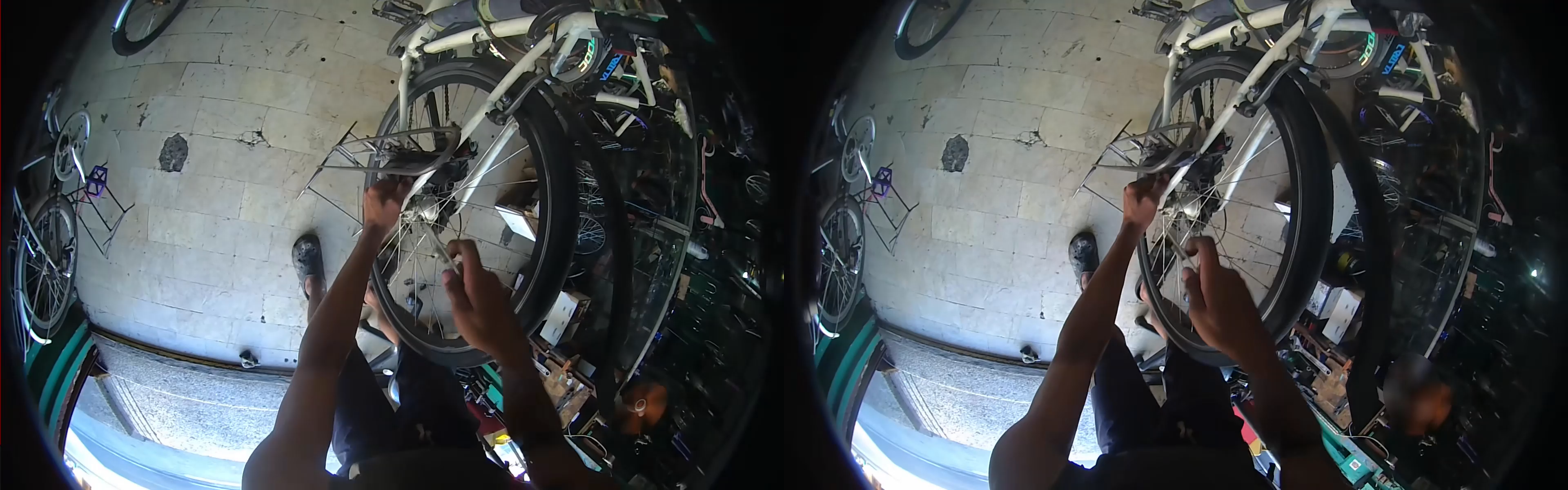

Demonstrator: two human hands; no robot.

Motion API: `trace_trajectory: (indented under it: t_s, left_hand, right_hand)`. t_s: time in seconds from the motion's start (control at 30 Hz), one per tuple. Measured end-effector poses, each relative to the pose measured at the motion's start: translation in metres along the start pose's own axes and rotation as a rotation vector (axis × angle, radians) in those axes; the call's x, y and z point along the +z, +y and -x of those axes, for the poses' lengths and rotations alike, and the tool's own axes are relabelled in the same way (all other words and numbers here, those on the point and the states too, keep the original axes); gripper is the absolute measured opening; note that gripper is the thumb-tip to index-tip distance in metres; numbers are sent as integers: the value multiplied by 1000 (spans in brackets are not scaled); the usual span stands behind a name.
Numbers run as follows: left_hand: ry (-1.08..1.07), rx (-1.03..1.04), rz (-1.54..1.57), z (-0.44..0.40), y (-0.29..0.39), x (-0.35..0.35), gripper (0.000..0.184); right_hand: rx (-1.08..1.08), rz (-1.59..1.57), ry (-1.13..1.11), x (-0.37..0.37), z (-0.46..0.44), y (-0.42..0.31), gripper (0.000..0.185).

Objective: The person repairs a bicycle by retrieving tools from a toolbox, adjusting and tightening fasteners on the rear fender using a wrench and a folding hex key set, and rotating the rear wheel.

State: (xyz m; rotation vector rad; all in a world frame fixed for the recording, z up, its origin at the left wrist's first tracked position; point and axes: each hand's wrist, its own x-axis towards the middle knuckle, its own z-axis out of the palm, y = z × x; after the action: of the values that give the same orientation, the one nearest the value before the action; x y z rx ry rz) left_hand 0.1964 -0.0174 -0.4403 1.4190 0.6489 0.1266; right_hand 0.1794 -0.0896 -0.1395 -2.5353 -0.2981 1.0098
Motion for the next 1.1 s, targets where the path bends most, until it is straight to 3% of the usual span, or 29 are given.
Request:
trace_trajectory:
  t_s: [0.07,0.13,0.2,0.27,0.3,0.37,0.43,0.5,0.53,0.57,0.7,0.8,0.87,0.9,0.97,1.0,1.03,1.1]
  left_hand:
    - [16,-77,40,-4,-1,5,35]
    - [114,-205,133,-3,-8,15,35]
    - [122,-100,104,-4,-23,22,32]
    - [137,-21,-5,-9,-29,22,28]
    - [132,-27,-3,-8,-27,23,28]
    - [145,-177,291,-7,-28,24,29]
    - [210,-113,302,-2,-28,26,29]
    - [394,-202,91,2,0,22,31]
    - [363,-17,-130,3,-10,15,30]
    - [364,-9,-132,-1,-4,8,30]
    - [111,20,-29,-13,-20,-12,28]
    - [-145,-73,117,-14,-12,-24,27]
    - [-180,-61,89,-16,-11,-30,29]
    - [-208,-48,77,-20,-15,-32,32]
    - [-205,-4,23,-20,-14,-36,34]
    - [-216,-61,-22,-21,-6,-37,34]
    - [-227,-119,-65,-21,3,-37,34]
    - [-233,-5,-255,-28,-15,-34,27]
  right_hand:
    - [-98,316,18,-7,-10,9,31]
    - [-125,419,9,-5,-26,33,31]
    - [-148,532,-3,-3,-29,39,31]
    - [79,561,-135,-2,-30,35,31]
    - [86,562,-138,1,-30,38,31]
    - [189,443,-49,6,-31,43,30]
    - [238,355,-66,8,-30,41,30]
    - [269,276,-63,4,-26,42,30]
    - [256,232,-81,5,-24,50,30]
    - [240,186,-100,5,-24,52,31]
    - [302,45,-103,30,-30,61,29]
    - [178,-381,93,81,-48,77,24]
    - [504,-872,-1,96,-66,69,18]
    - [500,-884,-8,99,-71,69,18]
    - [481,-896,32,111,-79,77,44]
    - [436,-873,99,121,-86,81,17]
    - [440,-884,95,127,-89,87,17]
    - [476,-1058,72,128,-96,85,19]
